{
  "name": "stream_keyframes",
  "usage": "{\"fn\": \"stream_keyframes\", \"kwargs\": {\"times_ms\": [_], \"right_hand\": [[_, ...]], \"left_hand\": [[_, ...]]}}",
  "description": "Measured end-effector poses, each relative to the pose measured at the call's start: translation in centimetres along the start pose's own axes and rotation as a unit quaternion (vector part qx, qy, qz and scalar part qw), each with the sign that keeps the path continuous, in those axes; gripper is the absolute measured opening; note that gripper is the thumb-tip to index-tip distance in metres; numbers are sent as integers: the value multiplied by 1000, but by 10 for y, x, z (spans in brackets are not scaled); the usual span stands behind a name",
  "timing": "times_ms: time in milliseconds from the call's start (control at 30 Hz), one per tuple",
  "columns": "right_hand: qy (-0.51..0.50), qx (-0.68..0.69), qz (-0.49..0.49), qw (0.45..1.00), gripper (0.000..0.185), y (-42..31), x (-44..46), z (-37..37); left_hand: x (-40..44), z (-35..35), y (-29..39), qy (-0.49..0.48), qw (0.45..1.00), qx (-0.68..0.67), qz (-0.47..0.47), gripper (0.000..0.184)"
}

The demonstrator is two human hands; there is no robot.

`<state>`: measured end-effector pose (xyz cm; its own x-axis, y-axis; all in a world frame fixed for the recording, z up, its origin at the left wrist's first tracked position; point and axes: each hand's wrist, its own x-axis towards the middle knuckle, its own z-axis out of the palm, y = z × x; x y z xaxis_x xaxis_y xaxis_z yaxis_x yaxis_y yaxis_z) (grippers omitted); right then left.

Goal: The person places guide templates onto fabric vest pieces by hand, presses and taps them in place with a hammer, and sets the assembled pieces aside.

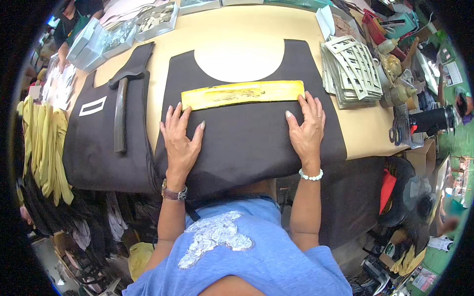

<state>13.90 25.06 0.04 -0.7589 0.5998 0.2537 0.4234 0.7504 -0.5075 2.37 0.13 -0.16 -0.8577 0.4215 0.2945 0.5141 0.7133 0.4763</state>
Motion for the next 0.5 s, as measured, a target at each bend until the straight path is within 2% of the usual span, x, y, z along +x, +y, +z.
{"fn": "stream_keyframes", "kwargs": {"times_ms": [500], "right_hand": [[1,-8,4,1000,52,-2,0,0]], "left_hand": [[0,3,-1,3,1000,5,-3,50]]}}
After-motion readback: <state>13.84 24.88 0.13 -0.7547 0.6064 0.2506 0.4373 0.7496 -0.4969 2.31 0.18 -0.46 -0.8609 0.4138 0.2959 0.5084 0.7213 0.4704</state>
